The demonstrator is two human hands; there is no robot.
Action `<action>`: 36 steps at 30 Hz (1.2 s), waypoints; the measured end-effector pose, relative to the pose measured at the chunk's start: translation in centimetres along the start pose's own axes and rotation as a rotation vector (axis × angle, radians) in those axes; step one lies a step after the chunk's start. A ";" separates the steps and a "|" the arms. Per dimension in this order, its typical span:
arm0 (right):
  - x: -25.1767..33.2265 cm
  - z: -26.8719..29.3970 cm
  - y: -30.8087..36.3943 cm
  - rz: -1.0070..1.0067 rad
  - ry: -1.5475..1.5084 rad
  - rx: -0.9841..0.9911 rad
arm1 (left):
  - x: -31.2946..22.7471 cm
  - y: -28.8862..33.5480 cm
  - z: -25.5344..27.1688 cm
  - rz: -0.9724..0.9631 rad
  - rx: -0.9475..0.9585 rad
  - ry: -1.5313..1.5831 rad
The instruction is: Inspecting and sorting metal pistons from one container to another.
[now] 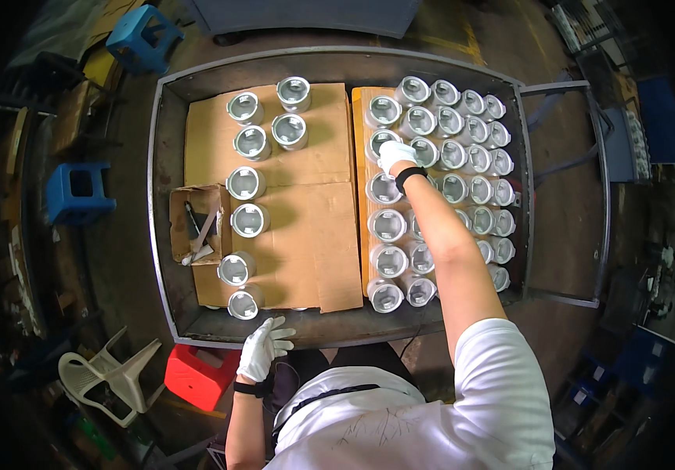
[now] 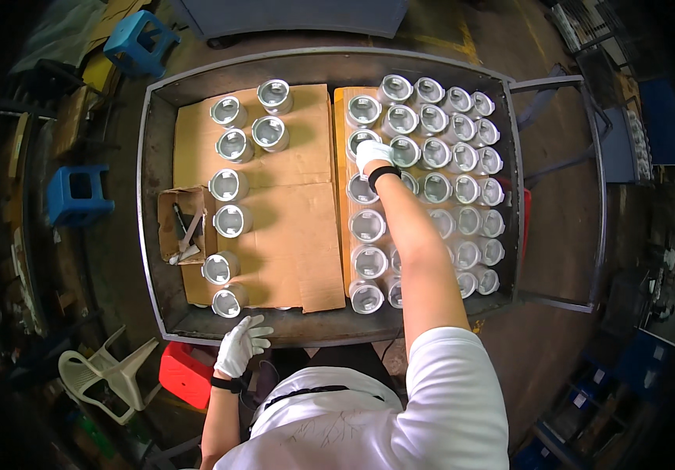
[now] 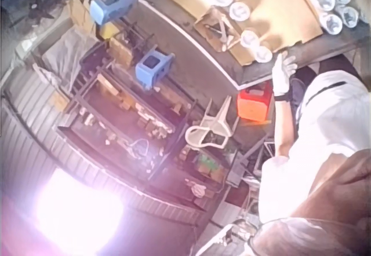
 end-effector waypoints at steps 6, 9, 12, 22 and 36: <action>1.4 0.9 1.7 0.047 0.042 0.081 | 0.0 -0.2 0.3 -0.015 -0.005 0.014; 1.4 3.3 0.4 0.058 0.053 0.034 | 0.0 -0.9 0.1 -0.029 0.006 -0.005; 2.8 6.3 -1.4 0.111 0.004 -0.138 | 0.7 -0.8 0.3 -0.010 -0.010 0.019; -0.6 3.5 -9.6 0.027 0.048 0.094 | 2.4 -0.8 1.6 -0.037 -0.045 0.158; 4.4 7.3 -5.6 0.087 0.105 0.023 | 3.4 -0.8 1.4 -0.009 0.001 0.151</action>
Point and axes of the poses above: each hand's wrist, its own y-axis away from the middle knuckle, its own z-axis out of the back of the hand, x = y × z, the point moved 9 cm from there along -y, towards the middle knuckle, and after that the axes turned 12 degrees about -y, right-handed, at the moved point
